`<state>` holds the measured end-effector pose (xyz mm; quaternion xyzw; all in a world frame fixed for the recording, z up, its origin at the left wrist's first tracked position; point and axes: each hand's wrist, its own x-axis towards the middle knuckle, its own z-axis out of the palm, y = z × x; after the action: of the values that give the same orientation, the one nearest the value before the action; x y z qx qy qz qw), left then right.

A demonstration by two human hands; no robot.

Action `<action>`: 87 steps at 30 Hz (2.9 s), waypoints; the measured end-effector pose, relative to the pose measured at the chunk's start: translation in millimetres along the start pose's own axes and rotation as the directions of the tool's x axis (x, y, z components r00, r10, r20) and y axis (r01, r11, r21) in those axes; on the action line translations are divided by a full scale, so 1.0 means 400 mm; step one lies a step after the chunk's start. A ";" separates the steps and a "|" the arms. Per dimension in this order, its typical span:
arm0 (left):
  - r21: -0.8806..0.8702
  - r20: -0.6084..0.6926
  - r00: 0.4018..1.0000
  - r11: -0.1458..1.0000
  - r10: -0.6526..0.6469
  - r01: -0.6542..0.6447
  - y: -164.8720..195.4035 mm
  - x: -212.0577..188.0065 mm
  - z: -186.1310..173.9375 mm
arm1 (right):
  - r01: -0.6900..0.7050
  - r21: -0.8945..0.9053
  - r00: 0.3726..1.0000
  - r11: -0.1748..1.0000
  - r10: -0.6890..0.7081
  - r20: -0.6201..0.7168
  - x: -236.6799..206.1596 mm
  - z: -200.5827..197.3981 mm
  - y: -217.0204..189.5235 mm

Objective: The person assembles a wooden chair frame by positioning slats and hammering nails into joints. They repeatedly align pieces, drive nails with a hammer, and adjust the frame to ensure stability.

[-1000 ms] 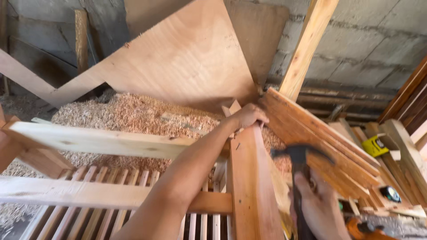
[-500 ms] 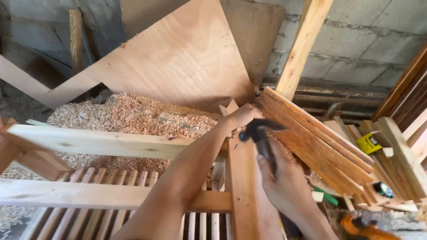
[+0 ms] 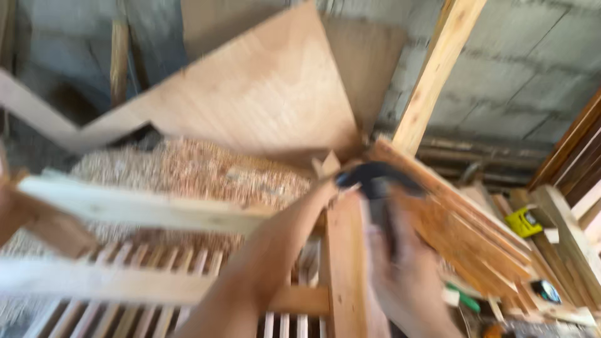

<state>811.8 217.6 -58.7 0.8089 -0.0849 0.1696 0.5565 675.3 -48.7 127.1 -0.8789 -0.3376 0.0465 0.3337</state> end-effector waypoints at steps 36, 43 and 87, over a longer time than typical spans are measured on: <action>-0.185 -0.032 0.964 0.950 -0.264 0.253 0.136 0.058 0.012 | -0.079 -0.325 0.997 0.943 0.080 -0.011 -0.322 -0.099 0.041; 0.158 -0.045 0.998 0.986 -0.043 0.050 0.135 0.042 0.011 | -0.073 -0.190 0.997 0.979 0.072 -0.009 -0.315 -0.056 0.131; 0.323 -0.672 0.739 0.881 -0.043 0.346 1.114 -1.626 -0.201 | -0.070 0.626 0.965 0.776 -0.105 0.239 -0.757 0.475 -0.743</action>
<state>48.5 95.6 115.9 0.8059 0.2388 0.3914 0.3746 217.4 31.0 120.4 -0.6994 -0.3516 0.2684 0.5614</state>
